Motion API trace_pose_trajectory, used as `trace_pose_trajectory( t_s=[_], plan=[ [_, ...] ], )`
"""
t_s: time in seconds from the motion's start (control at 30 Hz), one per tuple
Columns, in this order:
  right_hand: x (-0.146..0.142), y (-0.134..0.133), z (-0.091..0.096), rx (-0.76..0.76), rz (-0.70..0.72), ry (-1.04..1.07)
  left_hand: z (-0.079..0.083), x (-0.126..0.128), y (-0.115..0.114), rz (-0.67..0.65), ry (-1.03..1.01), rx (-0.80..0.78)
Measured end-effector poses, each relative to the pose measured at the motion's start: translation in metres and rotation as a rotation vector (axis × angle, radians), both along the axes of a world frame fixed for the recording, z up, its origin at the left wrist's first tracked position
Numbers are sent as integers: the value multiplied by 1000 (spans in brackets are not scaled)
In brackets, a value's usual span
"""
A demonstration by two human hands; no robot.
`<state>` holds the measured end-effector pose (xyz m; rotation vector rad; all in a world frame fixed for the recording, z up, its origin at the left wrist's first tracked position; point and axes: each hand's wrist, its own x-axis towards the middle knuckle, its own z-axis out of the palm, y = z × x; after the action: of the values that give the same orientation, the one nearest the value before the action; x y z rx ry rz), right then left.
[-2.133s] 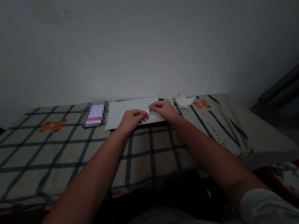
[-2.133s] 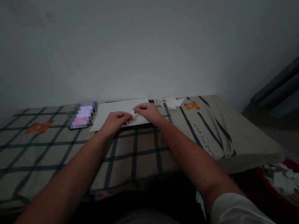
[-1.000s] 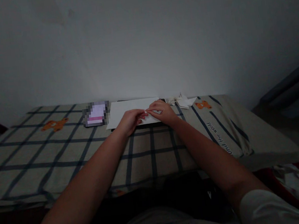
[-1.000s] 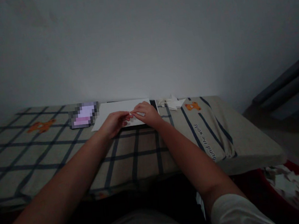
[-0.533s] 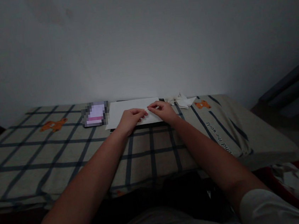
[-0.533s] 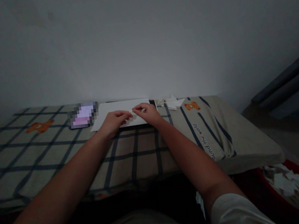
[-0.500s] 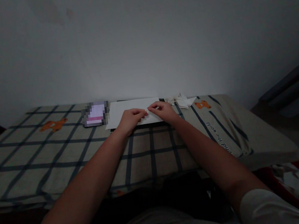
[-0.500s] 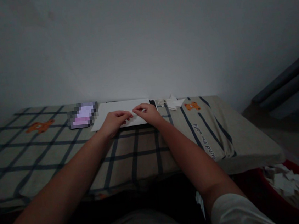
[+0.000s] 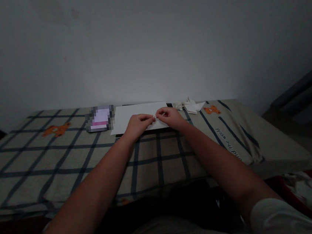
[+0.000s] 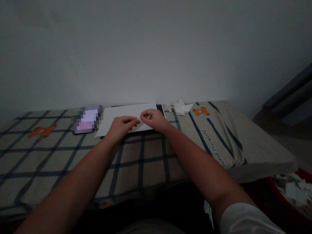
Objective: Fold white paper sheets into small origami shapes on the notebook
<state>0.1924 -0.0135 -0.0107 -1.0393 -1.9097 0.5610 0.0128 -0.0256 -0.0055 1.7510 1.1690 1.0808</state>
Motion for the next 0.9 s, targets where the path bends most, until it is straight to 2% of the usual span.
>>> trace_pose_trajectory(
  t_s=[0.23,0.47,0.67,0.9],
  plan=[
    [-2,-3,2,-26,12,26,-1,-3,4,28,36,87],
    [-8,1,-4,-230,91,283,-3,-1,4,88,80,251],
    [-8,1,-4,-289,21,341,-6,2,5,55,6,154],
    [-10,1,-6,-362,58,427,-10,-1,11,55,-9,130]
  ],
)
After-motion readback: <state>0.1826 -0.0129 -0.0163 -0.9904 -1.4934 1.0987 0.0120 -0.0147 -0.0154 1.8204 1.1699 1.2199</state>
